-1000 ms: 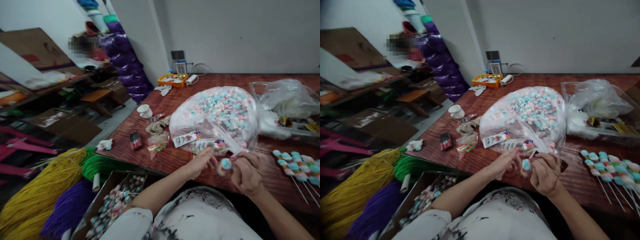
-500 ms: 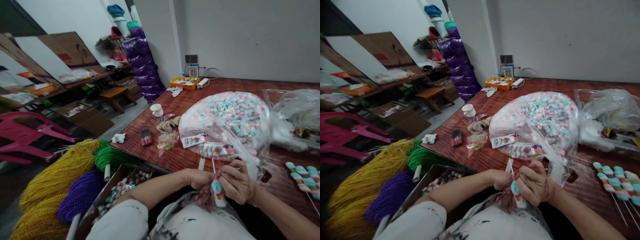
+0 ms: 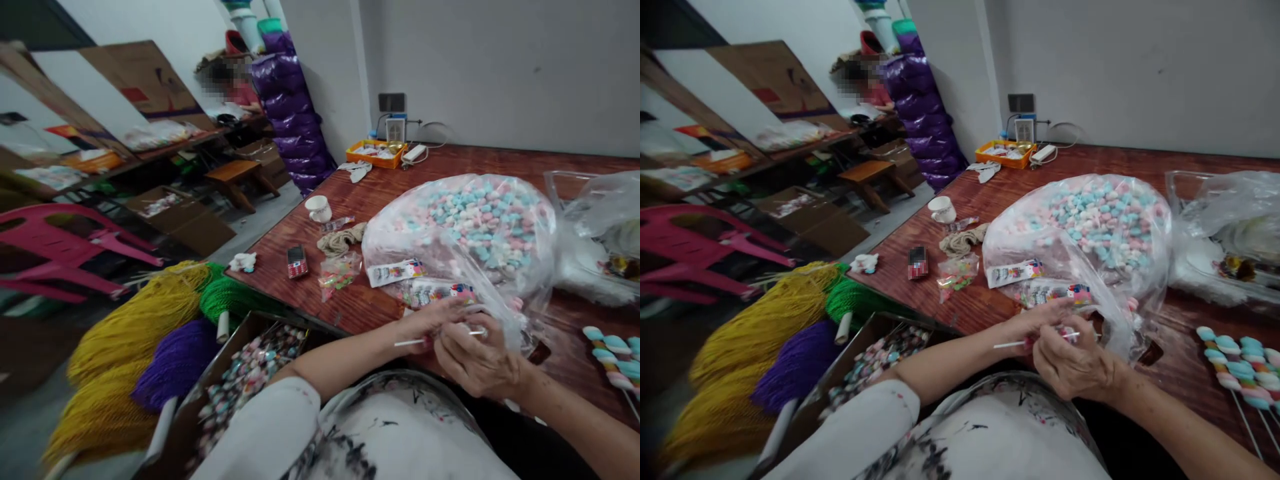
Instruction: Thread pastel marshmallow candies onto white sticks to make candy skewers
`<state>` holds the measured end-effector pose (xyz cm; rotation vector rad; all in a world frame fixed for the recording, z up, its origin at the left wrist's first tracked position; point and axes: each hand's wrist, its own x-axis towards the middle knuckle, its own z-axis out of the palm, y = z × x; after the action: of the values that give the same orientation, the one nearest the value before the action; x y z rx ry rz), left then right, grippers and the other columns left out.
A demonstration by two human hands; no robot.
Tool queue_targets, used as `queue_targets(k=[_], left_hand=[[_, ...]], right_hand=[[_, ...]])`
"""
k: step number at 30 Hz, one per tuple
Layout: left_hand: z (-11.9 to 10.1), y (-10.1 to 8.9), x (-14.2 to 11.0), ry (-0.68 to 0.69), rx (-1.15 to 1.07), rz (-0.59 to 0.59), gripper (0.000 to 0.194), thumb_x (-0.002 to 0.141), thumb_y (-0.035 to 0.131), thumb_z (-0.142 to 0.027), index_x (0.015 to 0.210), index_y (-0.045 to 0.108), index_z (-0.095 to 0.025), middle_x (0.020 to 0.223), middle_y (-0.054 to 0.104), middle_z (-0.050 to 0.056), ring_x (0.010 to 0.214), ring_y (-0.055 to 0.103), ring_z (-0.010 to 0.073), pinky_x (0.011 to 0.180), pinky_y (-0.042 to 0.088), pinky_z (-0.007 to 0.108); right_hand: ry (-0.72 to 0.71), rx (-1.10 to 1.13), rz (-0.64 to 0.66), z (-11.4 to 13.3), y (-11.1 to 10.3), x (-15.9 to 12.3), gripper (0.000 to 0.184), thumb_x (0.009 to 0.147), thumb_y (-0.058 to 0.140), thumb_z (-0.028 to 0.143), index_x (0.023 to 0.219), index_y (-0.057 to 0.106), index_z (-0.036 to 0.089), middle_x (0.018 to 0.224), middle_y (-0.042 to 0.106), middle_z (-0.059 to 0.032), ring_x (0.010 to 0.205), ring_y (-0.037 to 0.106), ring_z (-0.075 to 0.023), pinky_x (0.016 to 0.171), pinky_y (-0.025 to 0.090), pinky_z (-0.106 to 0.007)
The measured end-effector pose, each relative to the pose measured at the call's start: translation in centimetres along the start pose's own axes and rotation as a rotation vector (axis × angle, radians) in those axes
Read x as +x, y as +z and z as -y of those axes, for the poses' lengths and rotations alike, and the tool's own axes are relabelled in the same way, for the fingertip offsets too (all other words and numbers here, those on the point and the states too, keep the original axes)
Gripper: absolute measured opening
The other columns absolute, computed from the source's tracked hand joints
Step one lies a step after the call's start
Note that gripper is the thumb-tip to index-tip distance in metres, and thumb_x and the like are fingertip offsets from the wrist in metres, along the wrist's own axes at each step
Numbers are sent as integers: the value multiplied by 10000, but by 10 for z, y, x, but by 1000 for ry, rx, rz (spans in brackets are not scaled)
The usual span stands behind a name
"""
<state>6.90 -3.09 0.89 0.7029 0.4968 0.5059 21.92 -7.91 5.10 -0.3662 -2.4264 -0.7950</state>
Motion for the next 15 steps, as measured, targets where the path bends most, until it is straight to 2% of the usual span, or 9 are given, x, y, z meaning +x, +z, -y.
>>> queue_targets(k=[2,4,6,8,11,12,13,14,15], left_hand=[[0,7,11,36,-125,-113,754,599,865,-250,1282,553,-177,883,672,31,630,601,64,566,417,158],[-7,8,19,131,-226,-203,812,519,874,-156,1269,563,-178,839,675,10,620,621,89,602,455,192],[-20,5,18,286,-308,-208,754,479,862,-125,1188,618,-199,832,684,1,643,647,120,667,499,247],[-36,-1,6,398,-276,-129,598,459,850,-129,1030,691,-211,892,711,27,789,692,181,779,523,315],[-49,-7,-23,363,-40,135,261,434,863,-233,636,707,-181,911,739,99,1126,631,326,973,469,436],[-50,-9,-33,335,28,178,222,470,857,-294,565,693,-178,906,743,117,1172,604,346,1006,445,454],[-48,-13,-41,340,64,133,195,523,842,-304,603,717,-177,958,744,123,1185,598,339,1025,429,458],[-45,-17,-46,362,90,45,183,582,822,-274,729,757,-185,1067,732,115,1194,594,314,1040,418,447],[-41,-21,-50,377,112,-52,275,644,799,-252,914,766,-214,1177,701,98,1209,584,278,1052,410,426]], right_hand=[[79,9,36,3,-2,-7,192,821,581,113,943,690,213,929,726,-41,1066,564,-198,919,390,-455],[198,46,56,3,-1,-17,228,813,605,118,972,679,263,944,728,-15,1050,578,-186,928,380,-416],[347,72,26,1,7,-28,203,804,600,129,952,671,249,882,719,-31,1016,593,-224,952,354,-462],[597,163,-24,1,20,-36,131,806,596,164,907,651,227,823,695,-44,976,601,-249,939,368,-481],[1036,527,-109,8,38,-39,78,867,544,214,891,618,217,877,663,-52,899,606,-211,793,459,-371],[1134,661,-108,12,42,-37,99,892,514,233,887,612,219,888,655,-46,873,603,-197,745,466,-343],[1191,716,-117,15,45,-33,114,900,505,242,826,589,220,807,630,-26,805,587,-184,705,458,-328],[1220,689,-164,19,48,-27,124,893,510,228,780,561,218,747,599,-14,775,562,-180,708,447,-332],[1184,624,-192,22,51,-21,127,873,524,195,750,547,216,728,590,-15,799,551,-189,752,435,-355]])
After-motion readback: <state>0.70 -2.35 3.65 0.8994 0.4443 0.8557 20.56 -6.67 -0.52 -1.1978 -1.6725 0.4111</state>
